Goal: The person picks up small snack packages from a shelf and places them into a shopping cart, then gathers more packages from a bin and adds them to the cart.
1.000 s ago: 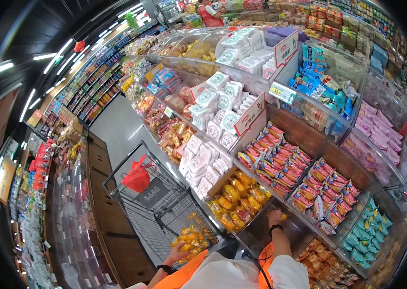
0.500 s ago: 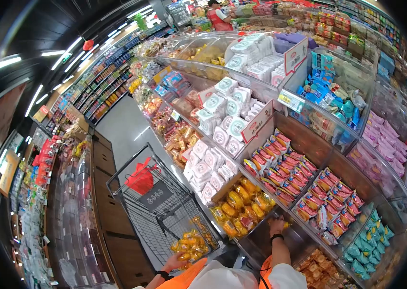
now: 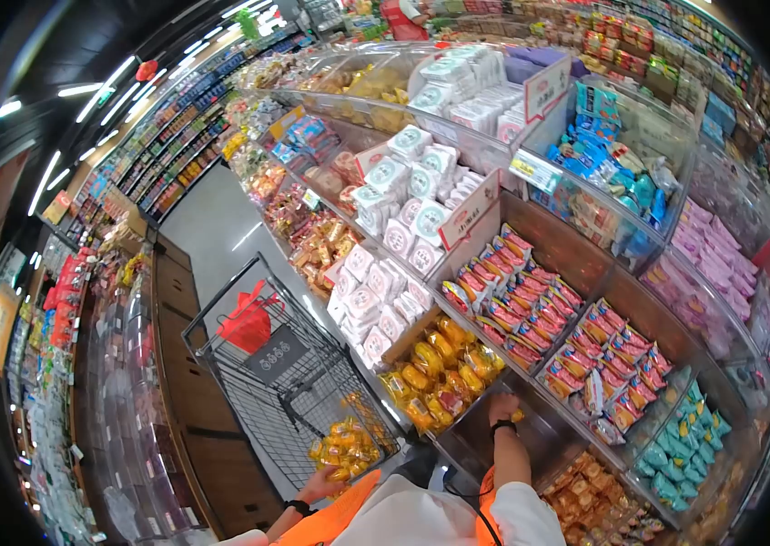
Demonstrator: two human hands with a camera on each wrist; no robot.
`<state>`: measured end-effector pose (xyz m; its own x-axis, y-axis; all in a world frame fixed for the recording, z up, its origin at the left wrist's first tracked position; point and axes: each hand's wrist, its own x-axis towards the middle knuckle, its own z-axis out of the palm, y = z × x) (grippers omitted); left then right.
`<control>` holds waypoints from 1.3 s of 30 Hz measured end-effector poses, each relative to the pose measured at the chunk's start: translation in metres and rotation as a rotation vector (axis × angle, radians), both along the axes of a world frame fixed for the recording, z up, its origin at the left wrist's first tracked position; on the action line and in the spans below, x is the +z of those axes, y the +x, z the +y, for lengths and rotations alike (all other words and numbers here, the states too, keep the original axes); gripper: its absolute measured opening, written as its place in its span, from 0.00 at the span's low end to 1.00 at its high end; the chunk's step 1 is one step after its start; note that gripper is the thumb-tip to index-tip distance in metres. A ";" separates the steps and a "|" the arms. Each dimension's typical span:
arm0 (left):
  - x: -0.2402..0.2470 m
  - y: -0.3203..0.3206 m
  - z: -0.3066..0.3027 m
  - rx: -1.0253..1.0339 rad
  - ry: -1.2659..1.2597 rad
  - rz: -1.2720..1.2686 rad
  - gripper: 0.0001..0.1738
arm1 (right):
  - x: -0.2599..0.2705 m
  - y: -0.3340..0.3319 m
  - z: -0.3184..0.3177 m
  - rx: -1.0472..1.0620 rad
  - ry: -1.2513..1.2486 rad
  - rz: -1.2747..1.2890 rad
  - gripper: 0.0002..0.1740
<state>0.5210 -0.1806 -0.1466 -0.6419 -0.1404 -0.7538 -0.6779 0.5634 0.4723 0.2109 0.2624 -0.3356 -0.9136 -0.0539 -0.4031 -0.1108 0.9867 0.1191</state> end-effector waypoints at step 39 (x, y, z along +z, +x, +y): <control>-0.080 0.048 -0.016 0.115 0.322 0.258 0.26 | 0.000 -0.010 0.015 -0.106 -0.153 0.395 0.10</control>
